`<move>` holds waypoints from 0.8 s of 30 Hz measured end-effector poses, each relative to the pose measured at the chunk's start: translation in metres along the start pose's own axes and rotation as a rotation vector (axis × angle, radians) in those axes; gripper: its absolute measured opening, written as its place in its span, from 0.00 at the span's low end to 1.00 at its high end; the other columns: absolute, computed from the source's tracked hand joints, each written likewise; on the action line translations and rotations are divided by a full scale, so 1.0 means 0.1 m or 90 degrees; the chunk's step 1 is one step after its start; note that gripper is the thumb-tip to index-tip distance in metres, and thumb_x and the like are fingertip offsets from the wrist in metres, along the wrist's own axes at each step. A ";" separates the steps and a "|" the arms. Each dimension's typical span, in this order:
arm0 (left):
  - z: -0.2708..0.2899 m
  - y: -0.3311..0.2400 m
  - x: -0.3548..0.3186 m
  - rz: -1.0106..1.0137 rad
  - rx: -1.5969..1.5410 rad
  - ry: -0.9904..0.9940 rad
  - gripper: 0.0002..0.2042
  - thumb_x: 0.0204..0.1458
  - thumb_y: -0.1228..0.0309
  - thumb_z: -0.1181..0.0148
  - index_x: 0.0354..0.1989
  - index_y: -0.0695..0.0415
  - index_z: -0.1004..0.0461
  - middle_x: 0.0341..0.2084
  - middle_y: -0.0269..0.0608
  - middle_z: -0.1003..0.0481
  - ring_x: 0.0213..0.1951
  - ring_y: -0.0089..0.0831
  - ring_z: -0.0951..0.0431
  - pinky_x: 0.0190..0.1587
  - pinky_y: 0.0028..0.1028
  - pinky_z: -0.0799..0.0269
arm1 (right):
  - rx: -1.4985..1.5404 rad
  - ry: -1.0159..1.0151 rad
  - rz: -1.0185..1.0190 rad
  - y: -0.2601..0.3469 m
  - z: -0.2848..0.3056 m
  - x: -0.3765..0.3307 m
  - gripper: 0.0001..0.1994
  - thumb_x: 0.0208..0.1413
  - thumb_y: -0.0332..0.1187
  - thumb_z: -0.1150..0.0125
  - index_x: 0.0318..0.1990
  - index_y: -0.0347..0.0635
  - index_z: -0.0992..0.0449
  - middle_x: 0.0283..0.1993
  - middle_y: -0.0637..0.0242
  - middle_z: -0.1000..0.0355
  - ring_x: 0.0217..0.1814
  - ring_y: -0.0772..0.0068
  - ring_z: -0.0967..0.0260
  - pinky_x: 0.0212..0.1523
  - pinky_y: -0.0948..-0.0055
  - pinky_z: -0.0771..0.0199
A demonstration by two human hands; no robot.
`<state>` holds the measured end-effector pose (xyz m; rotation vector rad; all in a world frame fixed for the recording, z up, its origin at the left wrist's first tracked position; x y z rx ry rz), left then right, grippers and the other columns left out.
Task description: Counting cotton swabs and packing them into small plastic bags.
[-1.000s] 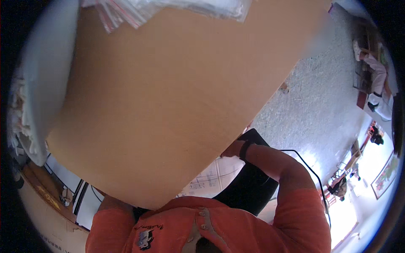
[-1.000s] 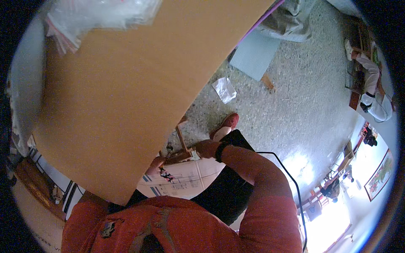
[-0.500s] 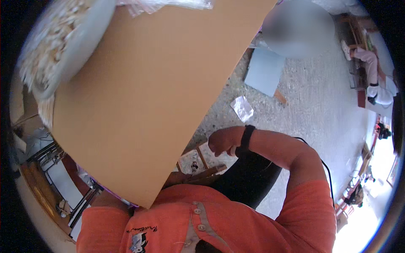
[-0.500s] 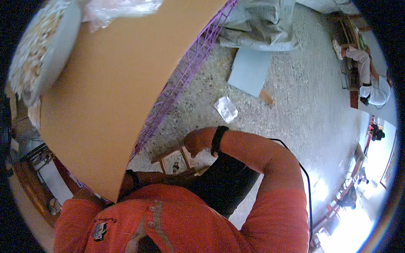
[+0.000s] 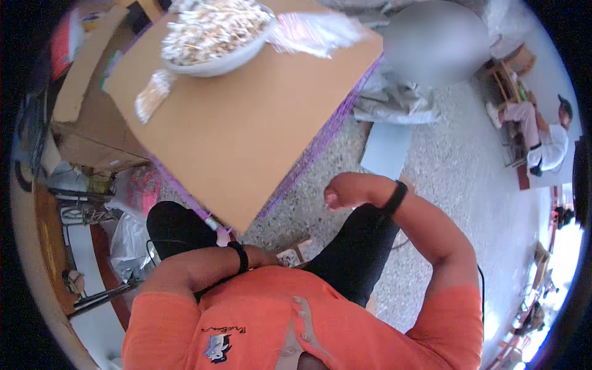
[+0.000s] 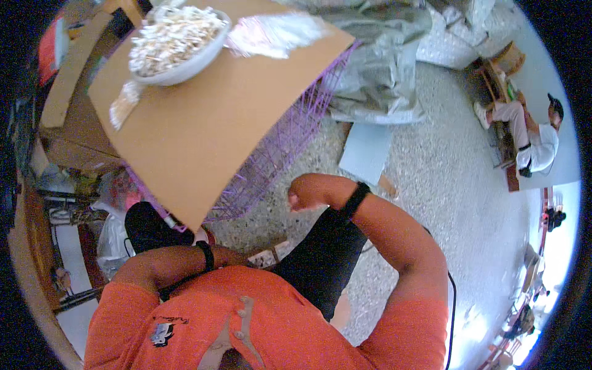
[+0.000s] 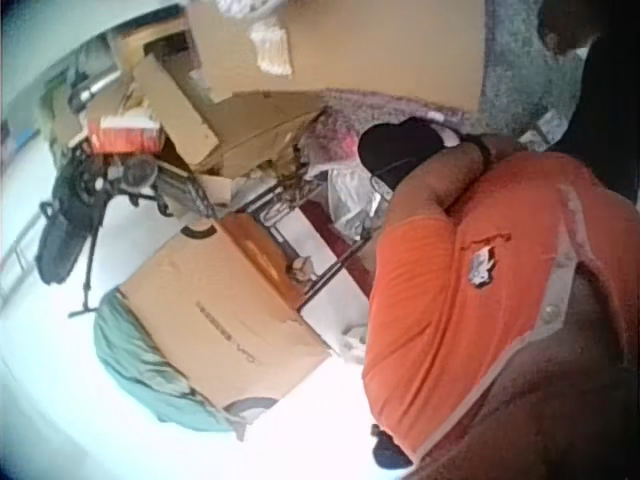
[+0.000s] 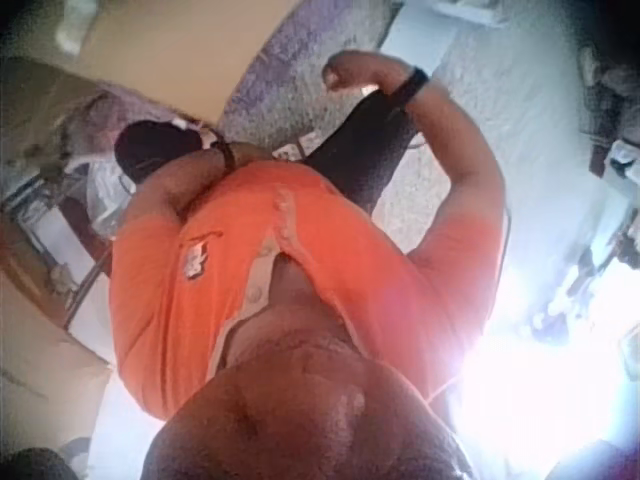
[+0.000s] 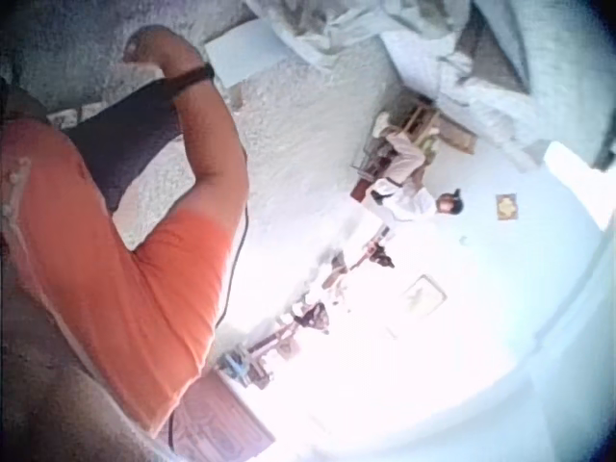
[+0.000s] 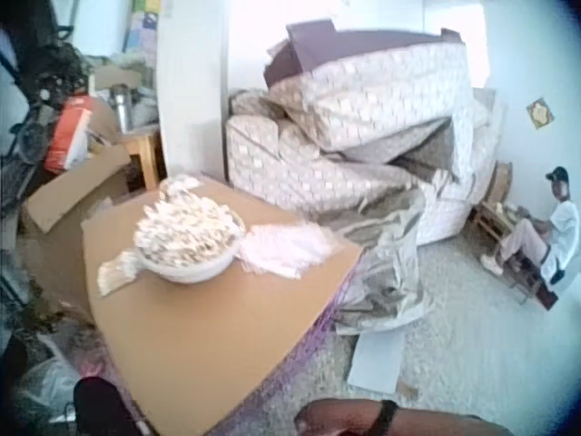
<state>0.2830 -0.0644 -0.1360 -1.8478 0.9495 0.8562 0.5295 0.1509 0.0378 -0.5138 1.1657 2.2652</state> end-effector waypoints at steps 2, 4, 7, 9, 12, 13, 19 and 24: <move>0.10 -0.16 -0.10 -0.021 0.011 -0.037 0.21 0.49 0.71 0.43 0.55 0.54 0.27 0.44 0.43 0.22 0.46 0.39 0.22 0.48 0.35 0.27 | 0.013 -0.053 0.002 0.08 0.04 -0.29 0.14 0.50 0.42 0.37 0.34 0.40 0.22 0.34 0.57 0.23 0.37 0.53 0.25 0.38 0.57 0.28; 0.15 -0.43 -0.42 -0.251 0.615 -0.114 0.14 0.48 0.67 0.42 0.44 0.55 0.21 0.37 0.48 0.21 0.37 0.44 0.21 0.41 0.39 0.27 | -0.010 -0.088 -0.009 0.24 0.09 -0.58 0.14 0.50 0.42 0.37 0.35 0.40 0.22 0.34 0.57 0.23 0.38 0.53 0.25 0.38 0.58 0.28; 0.18 -0.47 -0.73 -0.166 0.714 -0.269 0.11 0.48 0.67 0.43 0.37 0.57 0.21 0.31 0.51 0.22 0.30 0.49 0.24 0.36 0.43 0.29 | -0.005 -0.144 0.014 0.67 0.29 -0.77 0.13 0.52 0.40 0.38 0.36 0.40 0.23 0.34 0.55 0.23 0.38 0.53 0.25 0.38 0.59 0.28; 0.15 -0.45 -1.02 -0.201 0.654 -0.317 0.10 0.48 0.67 0.44 0.35 0.58 0.22 0.29 0.51 0.23 0.30 0.49 0.24 0.35 0.43 0.30 | -0.073 -0.202 0.040 0.98 0.45 -0.86 0.13 0.55 0.37 0.41 0.42 0.38 0.24 0.40 0.56 0.22 0.42 0.55 0.25 0.42 0.62 0.27; -0.03 -0.48 -1.52 -0.335 0.571 -0.416 0.10 0.49 0.66 0.45 0.33 0.59 0.23 0.27 0.50 0.23 0.30 0.47 0.24 0.35 0.42 0.30 | -0.067 -0.343 0.084 1.28 0.62 -0.87 0.09 0.55 0.33 0.41 0.39 0.38 0.24 0.35 0.55 0.24 0.36 0.59 0.26 0.38 0.64 0.28; -0.11 -0.47 -1.68 -0.424 0.533 -0.472 0.10 0.51 0.66 0.45 0.33 0.59 0.23 0.27 0.50 0.23 0.30 0.46 0.24 0.35 0.41 0.30 | -0.033 -0.424 0.102 1.41 0.69 -0.84 0.08 0.55 0.33 0.41 0.36 0.38 0.25 0.32 0.53 0.26 0.33 0.57 0.27 0.35 0.63 0.28; -0.52 -0.50 -2.83 -0.510 0.328 -0.486 0.13 0.58 0.63 0.47 0.39 0.61 0.23 0.34 0.43 0.21 0.36 0.32 0.21 0.39 0.32 0.27 | -0.008 -0.613 0.117 1.81 0.95 -0.47 0.08 0.54 0.31 0.41 0.38 0.37 0.23 0.34 0.57 0.25 0.34 0.62 0.26 0.37 0.67 0.26; -0.35 -0.27 -3.68 -0.637 0.155 -0.759 0.11 0.57 0.65 0.43 0.37 0.61 0.23 0.32 0.40 0.21 0.37 0.28 0.22 0.42 0.30 0.27 | -0.069 -0.627 0.083 1.71 0.98 -0.23 0.08 0.54 0.33 0.40 0.37 0.37 0.22 0.35 0.56 0.24 0.35 0.63 0.26 0.39 0.68 0.26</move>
Point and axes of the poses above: each hand's wrist, its own x-axis towards the middle knuckle, its own z-axis out of the back of the hand, y = z × x, the point moved 2 cm from there along x, towards the middle knuckle
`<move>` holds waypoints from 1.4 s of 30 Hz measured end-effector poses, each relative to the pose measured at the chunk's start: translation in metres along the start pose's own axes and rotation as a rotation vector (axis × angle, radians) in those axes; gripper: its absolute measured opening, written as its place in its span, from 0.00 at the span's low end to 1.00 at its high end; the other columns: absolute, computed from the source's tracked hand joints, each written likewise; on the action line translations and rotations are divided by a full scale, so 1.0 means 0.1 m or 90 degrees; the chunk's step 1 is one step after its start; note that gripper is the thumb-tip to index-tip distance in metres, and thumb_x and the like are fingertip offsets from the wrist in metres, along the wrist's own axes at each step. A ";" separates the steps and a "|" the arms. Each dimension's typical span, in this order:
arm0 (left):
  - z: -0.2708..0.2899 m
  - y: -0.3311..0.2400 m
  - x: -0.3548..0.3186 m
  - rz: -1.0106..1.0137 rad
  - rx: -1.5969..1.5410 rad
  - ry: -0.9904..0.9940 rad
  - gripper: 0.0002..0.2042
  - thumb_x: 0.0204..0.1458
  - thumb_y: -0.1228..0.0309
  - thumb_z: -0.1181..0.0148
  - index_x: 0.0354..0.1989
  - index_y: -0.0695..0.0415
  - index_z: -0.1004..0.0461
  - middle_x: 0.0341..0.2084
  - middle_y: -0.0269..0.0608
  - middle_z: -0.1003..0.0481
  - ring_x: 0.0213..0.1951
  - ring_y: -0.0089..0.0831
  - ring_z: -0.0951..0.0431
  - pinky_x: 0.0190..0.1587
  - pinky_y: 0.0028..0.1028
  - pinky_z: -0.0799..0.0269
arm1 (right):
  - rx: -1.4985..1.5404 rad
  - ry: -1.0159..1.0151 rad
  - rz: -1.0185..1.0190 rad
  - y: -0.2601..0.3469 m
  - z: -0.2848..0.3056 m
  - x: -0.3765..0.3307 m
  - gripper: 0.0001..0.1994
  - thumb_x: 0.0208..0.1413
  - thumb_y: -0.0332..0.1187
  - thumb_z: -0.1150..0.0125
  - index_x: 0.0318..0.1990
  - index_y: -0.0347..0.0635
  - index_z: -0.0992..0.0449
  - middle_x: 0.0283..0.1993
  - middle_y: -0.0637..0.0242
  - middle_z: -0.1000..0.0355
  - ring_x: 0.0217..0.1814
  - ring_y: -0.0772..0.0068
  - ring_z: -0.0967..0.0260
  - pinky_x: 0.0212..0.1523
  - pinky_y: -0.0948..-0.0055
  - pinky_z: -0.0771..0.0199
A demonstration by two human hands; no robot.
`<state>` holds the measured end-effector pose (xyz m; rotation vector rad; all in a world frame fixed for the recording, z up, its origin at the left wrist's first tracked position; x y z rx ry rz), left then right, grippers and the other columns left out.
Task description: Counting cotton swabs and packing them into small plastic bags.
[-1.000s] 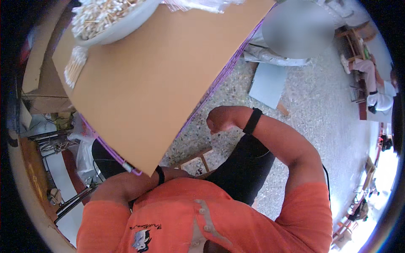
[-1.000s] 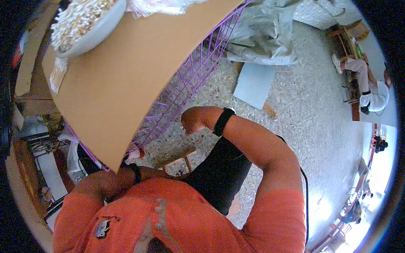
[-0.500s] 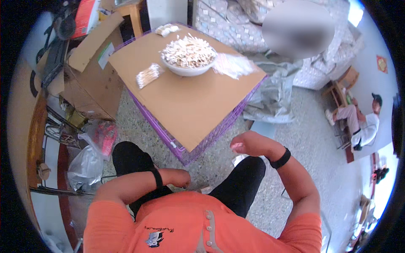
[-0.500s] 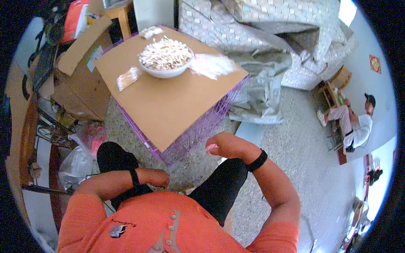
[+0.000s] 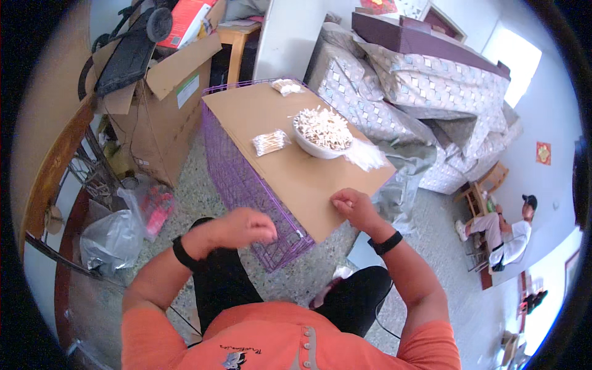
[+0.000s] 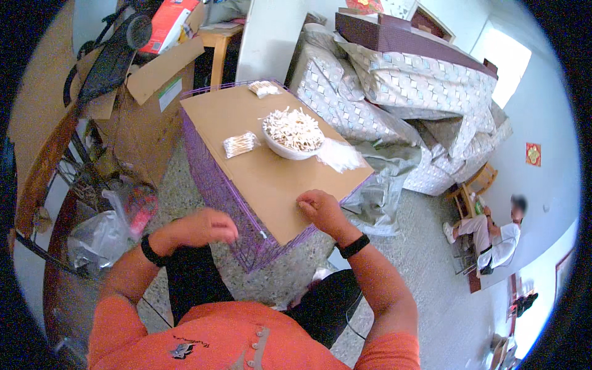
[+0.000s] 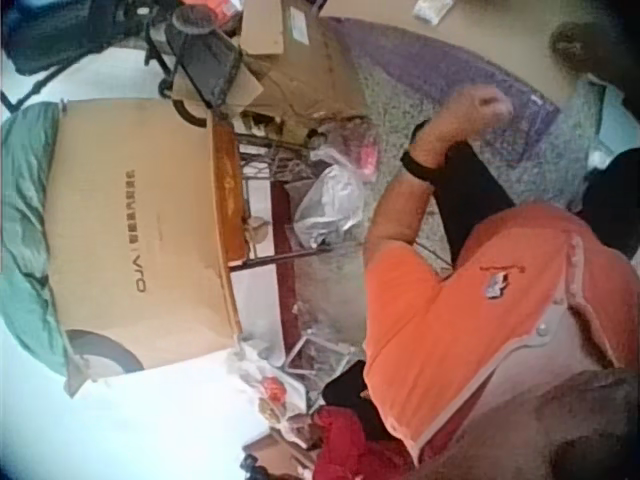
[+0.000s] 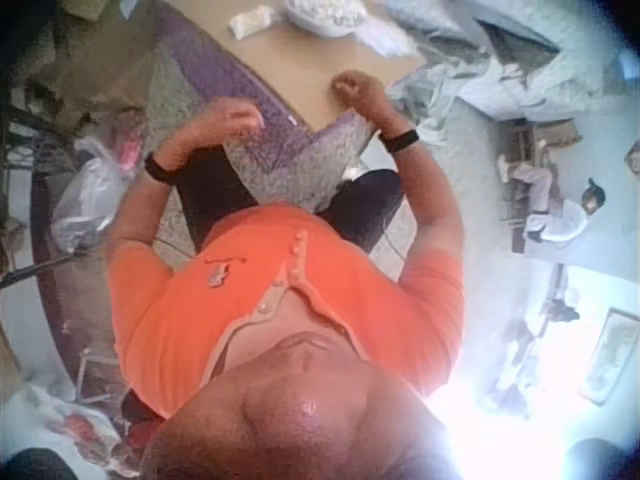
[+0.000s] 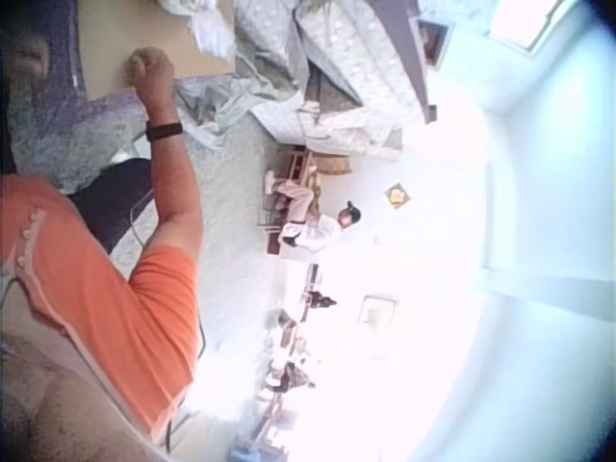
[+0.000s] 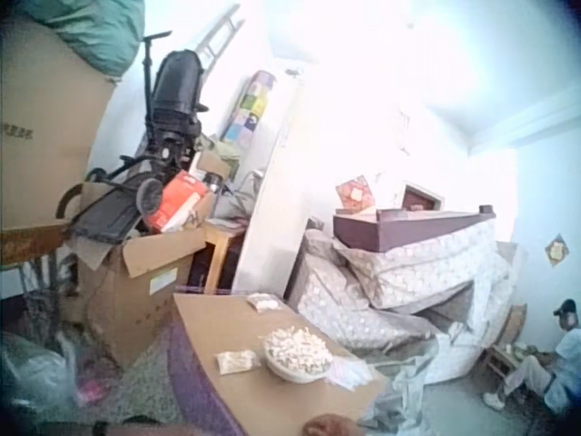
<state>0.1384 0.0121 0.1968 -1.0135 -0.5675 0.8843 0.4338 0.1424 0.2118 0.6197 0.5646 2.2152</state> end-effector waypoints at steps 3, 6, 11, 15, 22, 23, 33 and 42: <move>0.41 0.15 0.06 -0.046 0.103 -0.234 0.10 0.53 0.67 0.41 0.39 0.60 0.24 0.36 0.44 0.23 0.42 0.34 0.23 0.47 0.33 0.28 | 0.015 0.060 -0.058 0.07 0.01 0.07 0.08 0.54 0.33 0.40 0.36 0.38 0.22 0.35 0.57 0.24 0.36 0.64 0.25 0.40 0.68 0.26; 0.73 0.35 0.30 -0.098 0.289 -0.414 0.17 0.48 0.69 0.39 0.47 0.60 0.27 0.45 0.50 0.27 0.51 0.43 0.28 0.55 0.37 0.33 | 0.054 0.109 -0.062 0.08 0.02 0.13 0.08 0.54 0.33 0.39 0.37 0.39 0.21 0.35 0.58 0.23 0.37 0.65 0.24 0.41 0.68 0.25; 1.09 0.61 0.79 -0.087 0.415 -0.486 0.28 0.46 0.70 0.38 0.58 0.61 0.36 0.55 0.55 0.36 0.59 0.50 0.37 0.63 0.41 0.43 | 0.026 0.178 -0.067 0.07 0.12 0.21 0.06 0.54 0.31 0.38 0.36 0.40 0.21 0.34 0.61 0.23 0.37 0.66 0.24 0.41 0.69 0.25; 1.14 0.75 1.07 -0.048 0.531 -0.442 0.29 0.48 0.67 0.37 0.59 0.62 0.37 0.58 0.58 0.38 0.60 0.54 0.39 0.63 0.43 0.44 | 0.072 0.169 -0.071 0.07 0.15 0.19 0.06 0.54 0.32 0.39 0.36 0.41 0.21 0.34 0.60 0.23 0.36 0.66 0.25 0.41 0.68 0.25; 0.95 0.73 1.04 -0.070 0.470 -0.453 0.30 0.47 0.68 0.37 0.60 0.62 0.39 0.57 0.58 0.38 0.61 0.54 0.40 0.64 0.44 0.45 | 0.003 0.044 0.044 0.02 0.12 0.35 0.07 0.53 0.31 0.40 0.38 0.41 0.23 0.33 0.56 0.27 0.32 0.57 0.27 0.36 0.64 0.26; 0.92 0.73 1.01 -0.053 0.471 -0.485 0.30 0.47 0.69 0.37 0.60 0.62 0.39 0.57 0.58 0.38 0.61 0.54 0.40 0.64 0.43 0.45 | -0.004 0.043 0.047 0.05 0.11 0.45 0.07 0.53 0.31 0.40 0.38 0.41 0.23 0.33 0.56 0.27 0.32 0.57 0.27 0.36 0.64 0.26; 0.40 0.29 1.14 -0.194 0.332 -0.489 0.15 0.49 0.72 0.43 0.47 0.62 0.29 0.45 0.55 0.30 0.51 0.50 0.31 0.56 0.41 0.36 | -0.164 -0.137 0.139 0.21 0.20 0.88 0.06 0.51 0.29 0.40 0.37 0.42 0.26 0.38 0.57 0.29 0.38 0.51 0.28 0.38 0.58 0.27; 0.15 0.19 1.51 -0.128 0.200 -0.495 0.06 0.51 0.75 0.44 0.37 0.61 0.24 0.33 0.48 0.25 0.39 0.44 0.25 0.45 0.37 0.30 | -0.190 -0.177 0.138 0.11 0.48 1.31 0.07 0.50 0.29 0.40 0.38 0.42 0.26 0.37 0.55 0.30 0.41 0.49 0.30 0.41 0.57 0.29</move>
Point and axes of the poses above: each hand's wrist, its own x-axis towards the middle knuckle, its own z-axis out of the back of the hand, y = z × x, the point moved 2 cm from there along x, towards the middle knuckle
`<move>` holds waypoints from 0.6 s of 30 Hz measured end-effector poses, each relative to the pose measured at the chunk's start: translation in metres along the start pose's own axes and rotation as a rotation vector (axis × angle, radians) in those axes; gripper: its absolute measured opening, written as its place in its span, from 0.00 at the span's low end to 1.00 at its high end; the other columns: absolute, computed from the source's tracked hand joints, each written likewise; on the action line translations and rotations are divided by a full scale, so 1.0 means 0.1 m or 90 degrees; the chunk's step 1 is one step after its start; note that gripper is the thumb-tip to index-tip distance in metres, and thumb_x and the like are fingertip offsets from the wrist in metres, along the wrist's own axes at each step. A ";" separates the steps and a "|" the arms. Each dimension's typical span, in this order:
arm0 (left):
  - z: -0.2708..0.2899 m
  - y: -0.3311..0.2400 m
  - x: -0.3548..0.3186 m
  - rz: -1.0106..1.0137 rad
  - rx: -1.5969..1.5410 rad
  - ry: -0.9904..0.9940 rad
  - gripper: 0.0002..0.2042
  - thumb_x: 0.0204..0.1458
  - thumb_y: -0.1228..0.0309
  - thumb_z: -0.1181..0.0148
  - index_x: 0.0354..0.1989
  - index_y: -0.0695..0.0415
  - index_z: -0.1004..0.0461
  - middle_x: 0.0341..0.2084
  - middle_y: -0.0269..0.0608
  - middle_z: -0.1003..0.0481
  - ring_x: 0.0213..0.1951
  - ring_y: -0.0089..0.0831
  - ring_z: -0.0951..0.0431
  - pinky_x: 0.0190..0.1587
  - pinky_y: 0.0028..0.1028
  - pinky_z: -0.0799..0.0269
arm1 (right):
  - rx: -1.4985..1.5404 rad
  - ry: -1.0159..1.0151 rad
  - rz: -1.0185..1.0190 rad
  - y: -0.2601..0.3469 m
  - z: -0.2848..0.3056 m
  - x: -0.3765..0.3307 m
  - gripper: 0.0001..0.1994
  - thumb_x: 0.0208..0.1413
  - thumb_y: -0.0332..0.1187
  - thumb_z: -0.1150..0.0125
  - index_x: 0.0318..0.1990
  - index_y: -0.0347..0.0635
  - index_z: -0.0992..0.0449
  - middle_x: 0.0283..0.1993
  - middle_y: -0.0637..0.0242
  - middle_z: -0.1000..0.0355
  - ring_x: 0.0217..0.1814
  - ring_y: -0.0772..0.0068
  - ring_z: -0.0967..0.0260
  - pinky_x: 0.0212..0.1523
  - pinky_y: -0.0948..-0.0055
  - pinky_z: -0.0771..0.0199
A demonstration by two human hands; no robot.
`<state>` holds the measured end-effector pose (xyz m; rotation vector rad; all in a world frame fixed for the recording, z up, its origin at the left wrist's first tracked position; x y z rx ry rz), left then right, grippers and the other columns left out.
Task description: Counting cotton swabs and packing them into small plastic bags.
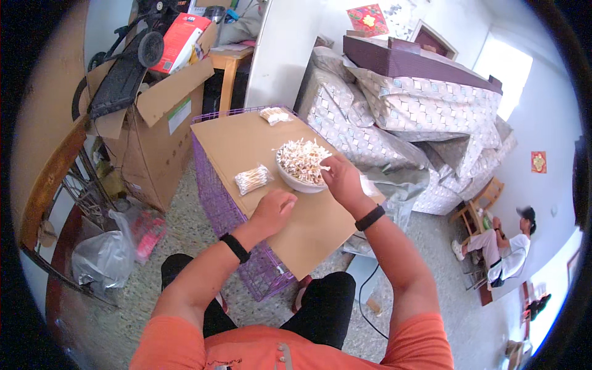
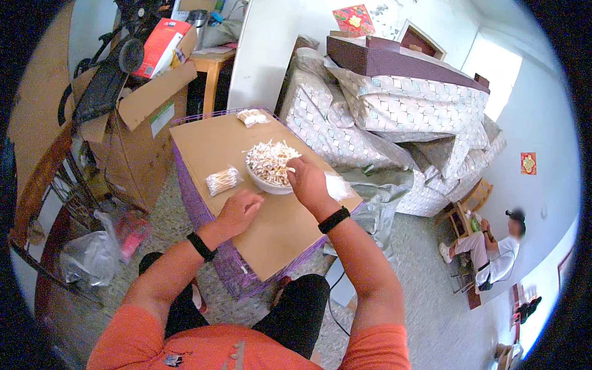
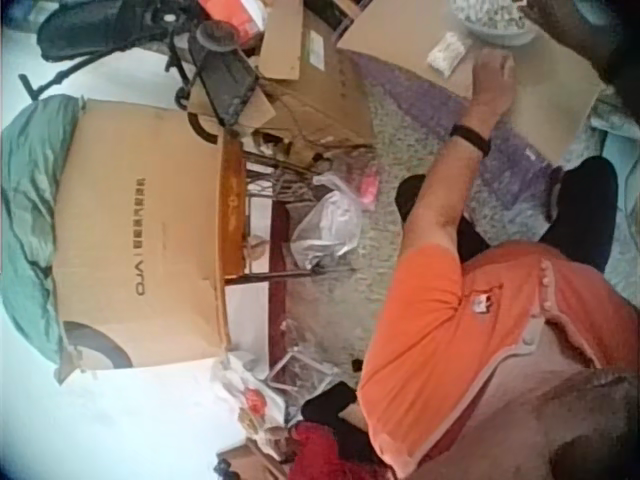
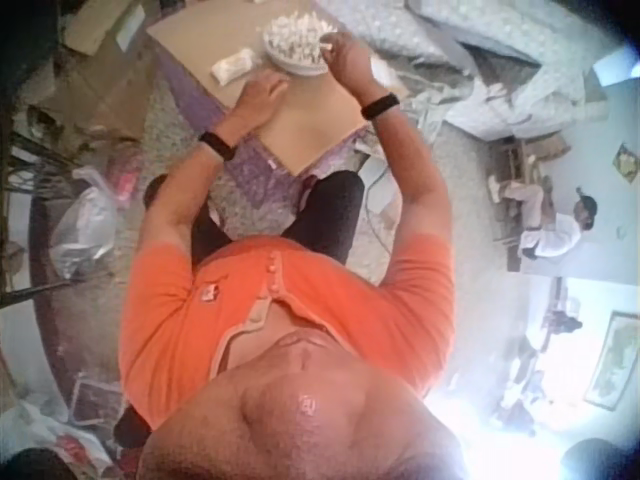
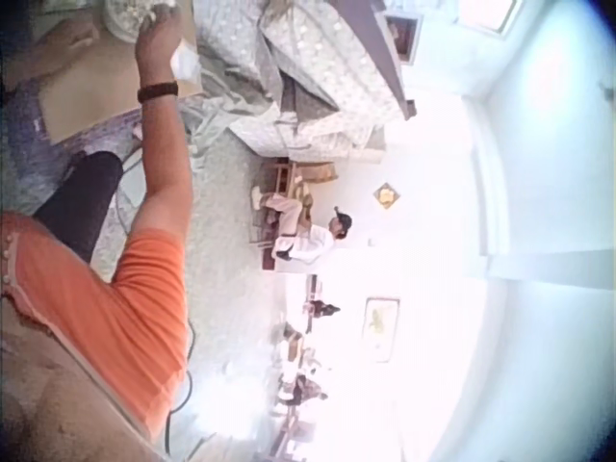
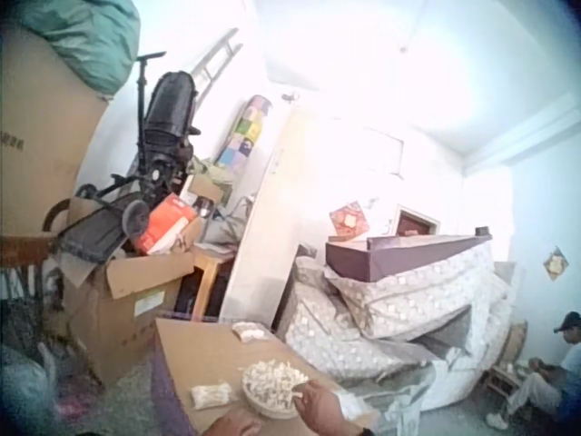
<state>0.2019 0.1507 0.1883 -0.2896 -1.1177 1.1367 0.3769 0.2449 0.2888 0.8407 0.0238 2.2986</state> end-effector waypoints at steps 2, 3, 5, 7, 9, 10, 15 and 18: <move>-0.02 0.05 0.00 0.026 -0.041 -0.015 0.06 0.52 0.75 0.44 0.37 0.61 0.24 0.33 0.48 0.25 0.37 0.42 0.24 0.43 0.35 0.29 | 0.003 -0.016 0.020 -0.04 -0.01 0.14 0.08 0.50 0.30 0.39 0.38 0.41 0.26 0.37 0.55 0.30 0.41 0.48 0.30 0.41 0.57 0.29; -0.02 0.09 0.00 0.049 -0.084 -0.027 0.06 0.53 0.74 0.45 0.37 0.61 0.24 0.32 0.47 0.26 0.36 0.40 0.23 0.41 0.32 0.28 | 0.002 -0.016 0.020 -0.04 -0.03 0.21 0.08 0.50 0.30 0.39 0.39 0.41 0.26 0.38 0.55 0.30 0.41 0.48 0.31 0.42 0.57 0.29; -0.03 0.13 0.02 0.054 -0.106 -0.035 0.07 0.54 0.74 0.45 0.38 0.60 0.24 0.31 0.46 0.26 0.35 0.38 0.23 0.40 0.31 0.28 | 0.002 -0.016 0.022 -0.04 -0.08 0.30 0.09 0.50 0.30 0.39 0.39 0.41 0.27 0.38 0.55 0.31 0.41 0.47 0.31 0.42 0.57 0.30; 0.00 0.13 0.02 0.062 -0.126 -0.040 0.07 0.54 0.73 0.44 0.39 0.60 0.24 0.31 0.46 0.26 0.34 0.36 0.22 0.39 0.29 0.28 | -0.018 0.003 0.076 0.00 -0.15 0.33 0.10 0.49 0.30 0.38 0.40 0.42 0.27 0.39 0.55 0.31 0.41 0.48 0.30 0.41 0.56 0.29; 0.01 0.11 0.01 0.071 -0.106 -0.017 0.07 0.55 0.72 0.44 0.39 0.60 0.24 0.31 0.45 0.26 0.34 0.35 0.23 0.40 0.29 0.28 | -0.015 0.010 0.067 0.00 -0.25 0.35 0.10 0.49 0.30 0.38 0.40 0.43 0.28 0.39 0.56 0.31 0.41 0.49 0.30 0.41 0.56 0.29; 0.00 0.11 0.01 0.073 -0.104 -0.019 0.07 0.55 0.72 0.44 0.39 0.60 0.24 0.31 0.45 0.26 0.34 0.35 0.23 0.40 0.29 0.28 | -0.016 0.016 0.057 -0.02 -0.29 0.35 0.10 0.49 0.30 0.38 0.40 0.43 0.28 0.39 0.56 0.31 0.41 0.49 0.30 0.41 0.56 0.29; -0.02 0.10 0.03 0.052 -0.095 -0.015 0.07 0.54 0.73 0.44 0.38 0.61 0.24 0.31 0.45 0.26 0.33 0.35 0.23 0.38 0.30 0.28 | -0.020 0.016 0.058 -0.08 -0.37 0.37 0.08 0.51 0.30 0.40 0.38 0.44 0.28 0.38 0.57 0.31 0.40 0.50 0.30 0.40 0.56 0.28; -0.02 0.09 0.02 0.048 -0.086 -0.016 0.08 0.53 0.72 0.44 0.38 0.61 0.24 0.31 0.46 0.26 0.32 0.35 0.24 0.37 0.30 0.29 | -0.012 0.009 0.053 -0.08 -0.35 0.35 0.06 0.52 0.30 0.41 0.37 0.44 0.28 0.37 0.57 0.31 0.39 0.50 0.29 0.39 0.56 0.28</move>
Point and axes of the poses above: each hand's wrist, its own x-axis towards the middle knuckle, its own z-axis out of the back of the hand, y = z × x, the point moved 2 cm from there along x, towards the middle knuckle
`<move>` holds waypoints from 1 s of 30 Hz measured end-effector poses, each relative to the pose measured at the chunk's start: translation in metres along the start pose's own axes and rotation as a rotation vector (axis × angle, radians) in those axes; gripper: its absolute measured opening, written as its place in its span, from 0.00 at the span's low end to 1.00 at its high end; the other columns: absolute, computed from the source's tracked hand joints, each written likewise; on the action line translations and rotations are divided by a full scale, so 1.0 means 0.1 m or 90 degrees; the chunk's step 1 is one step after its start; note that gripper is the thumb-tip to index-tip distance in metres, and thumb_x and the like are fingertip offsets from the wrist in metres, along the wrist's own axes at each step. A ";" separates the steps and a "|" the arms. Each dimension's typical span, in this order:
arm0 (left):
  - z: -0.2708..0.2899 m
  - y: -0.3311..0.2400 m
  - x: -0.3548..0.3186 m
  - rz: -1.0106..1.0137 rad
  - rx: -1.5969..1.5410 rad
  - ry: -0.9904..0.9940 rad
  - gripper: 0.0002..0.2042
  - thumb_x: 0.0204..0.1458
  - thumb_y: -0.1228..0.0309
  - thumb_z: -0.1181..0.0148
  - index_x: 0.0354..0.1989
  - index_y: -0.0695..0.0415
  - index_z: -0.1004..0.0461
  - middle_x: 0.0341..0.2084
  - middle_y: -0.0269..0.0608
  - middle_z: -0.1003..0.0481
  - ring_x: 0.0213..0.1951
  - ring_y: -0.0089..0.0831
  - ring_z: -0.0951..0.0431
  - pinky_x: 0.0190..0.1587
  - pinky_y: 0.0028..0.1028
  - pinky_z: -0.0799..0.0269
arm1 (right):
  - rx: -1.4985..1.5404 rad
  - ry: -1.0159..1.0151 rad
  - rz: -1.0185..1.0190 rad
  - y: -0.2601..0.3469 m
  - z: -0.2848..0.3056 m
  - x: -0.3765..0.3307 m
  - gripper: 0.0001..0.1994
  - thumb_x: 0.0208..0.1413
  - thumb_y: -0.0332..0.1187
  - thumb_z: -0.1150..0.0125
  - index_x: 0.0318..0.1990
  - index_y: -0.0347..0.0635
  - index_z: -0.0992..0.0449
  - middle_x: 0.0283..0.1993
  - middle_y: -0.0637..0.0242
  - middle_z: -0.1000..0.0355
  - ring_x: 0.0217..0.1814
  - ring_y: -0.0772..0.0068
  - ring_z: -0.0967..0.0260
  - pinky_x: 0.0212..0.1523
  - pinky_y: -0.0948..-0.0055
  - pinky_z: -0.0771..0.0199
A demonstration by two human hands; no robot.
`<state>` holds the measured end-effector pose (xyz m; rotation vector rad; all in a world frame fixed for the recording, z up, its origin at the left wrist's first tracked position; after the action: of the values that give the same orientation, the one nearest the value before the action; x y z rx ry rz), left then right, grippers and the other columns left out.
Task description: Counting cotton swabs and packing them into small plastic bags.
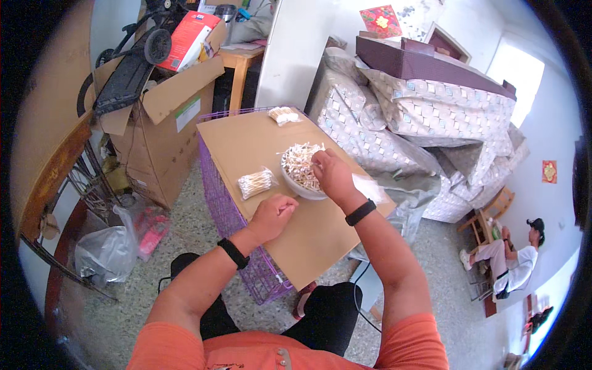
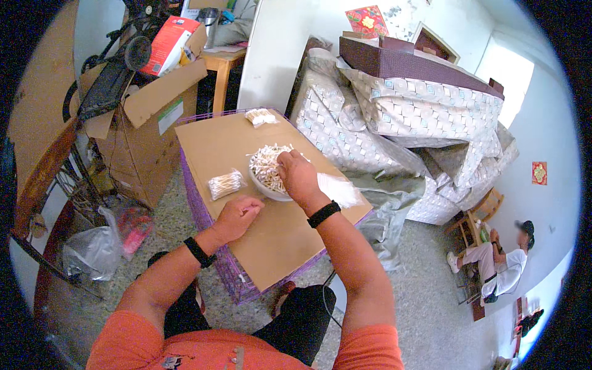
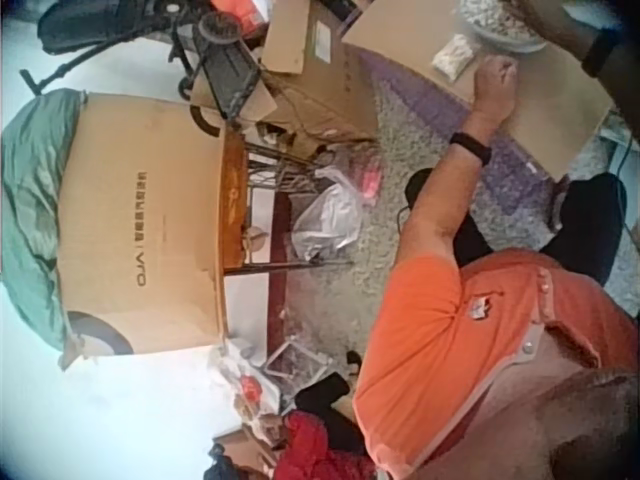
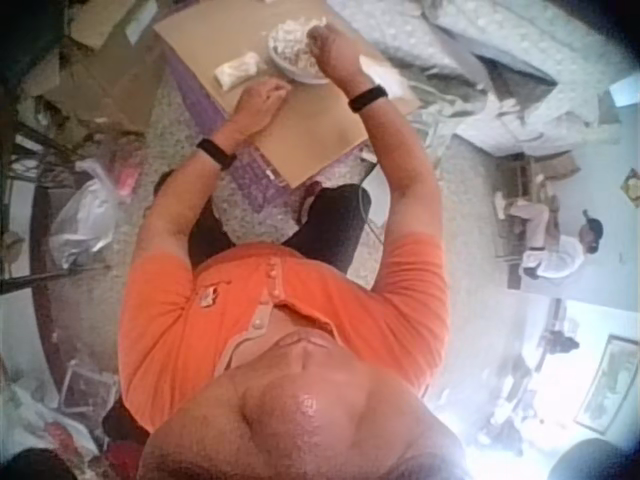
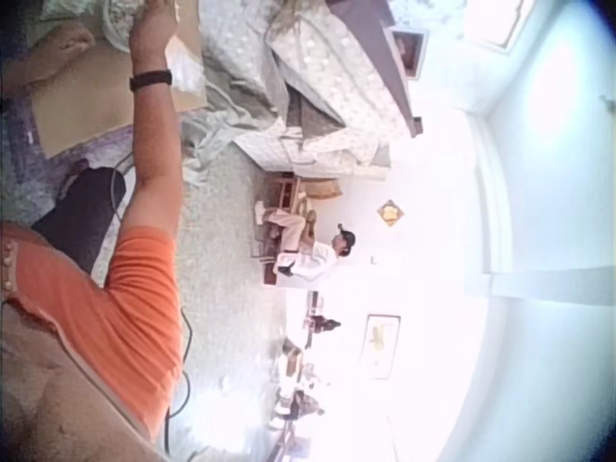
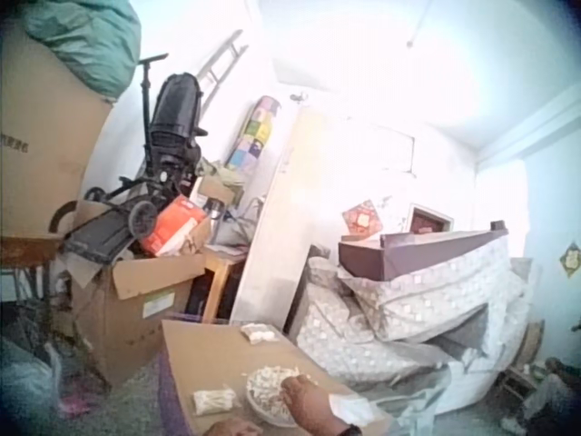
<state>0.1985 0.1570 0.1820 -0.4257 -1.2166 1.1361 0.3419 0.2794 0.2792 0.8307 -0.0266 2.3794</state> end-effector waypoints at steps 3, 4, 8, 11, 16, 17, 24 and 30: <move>0.00 0.00 -0.01 0.002 0.009 -0.007 0.08 0.53 0.71 0.44 0.38 0.60 0.24 0.31 0.46 0.26 0.33 0.36 0.23 0.37 0.31 0.28 | 0.017 -0.023 0.005 0.03 0.05 -0.03 0.06 0.52 0.29 0.41 0.37 0.42 0.28 0.35 0.57 0.30 0.36 0.52 0.29 0.38 0.59 0.29; 0.01 0.00 -0.01 0.005 0.006 -0.004 0.08 0.53 0.71 0.44 0.38 0.60 0.24 0.31 0.46 0.26 0.33 0.36 0.23 0.37 0.31 0.28 | 0.027 -0.037 0.011 0.04 0.07 -0.04 0.06 0.51 0.29 0.41 0.37 0.41 0.28 0.34 0.58 0.30 0.34 0.54 0.29 0.36 0.61 0.29; 0.02 -0.02 0.00 0.019 0.019 0.004 0.08 0.53 0.70 0.44 0.38 0.60 0.23 0.31 0.45 0.25 0.34 0.37 0.23 0.39 0.31 0.28 | 0.104 -0.020 0.001 0.10 0.23 -0.12 0.07 0.52 0.28 0.42 0.39 0.42 0.27 0.34 0.57 0.29 0.36 0.51 0.29 0.37 0.58 0.28; 0.02 -0.01 0.01 0.018 0.018 0.003 0.08 0.54 0.70 0.45 0.38 0.60 0.23 0.30 0.45 0.25 0.34 0.36 0.24 0.39 0.30 0.29 | 0.146 -0.023 -0.048 0.10 0.34 -0.26 0.08 0.51 0.27 0.40 0.40 0.41 0.26 0.33 0.57 0.28 0.34 0.55 0.29 0.35 0.62 0.28; 0.03 -0.03 0.00 0.003 0.053 0.004 0.08 0.54 0.70 0.44 0.38 0.60 0.23 0.29 0.42 0.25 0.32 0.32 0.25 0.38 0.29 0.29 | 0.226 -0.089 -0.178 0.06 0.39 -0.67 0.08 0.52 0.28 0.39 0.39 0.37 0.24 0.31 0.62 0.26 0.27 0.71 0.30 0.31 0.71 0.29; 0.03 0.01 -0.01 0.021 0.029 0.000 0.08 0.53 0.70 0.44 0.38 0.59 0.23 0.29 0.41 0.25 0.33 0.30 0.25 0.38 0.28 0.29 | 0.272 -0.101 -0.230 0.04 0.34 -0.78 0.08 0.53 0.28 0.39 0.39 0.36 0.24 0.31 0.65 0.26 0.27 0.75 0.31 0.31 0.73 0.29; 0.01 -0.07 0.00 0.118 -0.325 0.039 0.12 0.58 0.72 0.46 0.47 0.63 0.25 0.35 0.38 0.23 0.37 0.24 0.25 0.42 0.24 0.29 | 0.707 -0.139 -0.424 0.23 -0.05 -1.45 0.06 0.57 0.28 0.41 0.41 0.39 0.25 0.28 0.75 0.31 0.25 0.87 0.38 0.25 0.84 0.37; -0.08 -0.20 -0.17 0.215 -0.498 0.038 0.12 0.59 0.74 0.47 0.49 0.67 0.26 0.35 0.38 0.23 0.37 0.23 0.25 0.44 0.23 0.28 | 0.742 -0.146 -0.420 0.33 -0.21 -1.61 0.06 0.59 0.28 0.42 0.42 0.40 0.25 0.27 0.77 0.32 0.26 0.89 0.39 0.25 0.86 0.40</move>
<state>0.2163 0.1358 0.1859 -1.2837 -1.5489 0.8719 0.4109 0.1693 0.1759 1.3189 1.4038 1.5031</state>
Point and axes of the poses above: each hand's wrist, its own x-axis towards the middle knuckle, its own z-axis out of the back of the hand, y = z × x, the point moved 2 cm from there along x, towards the middle knuckle
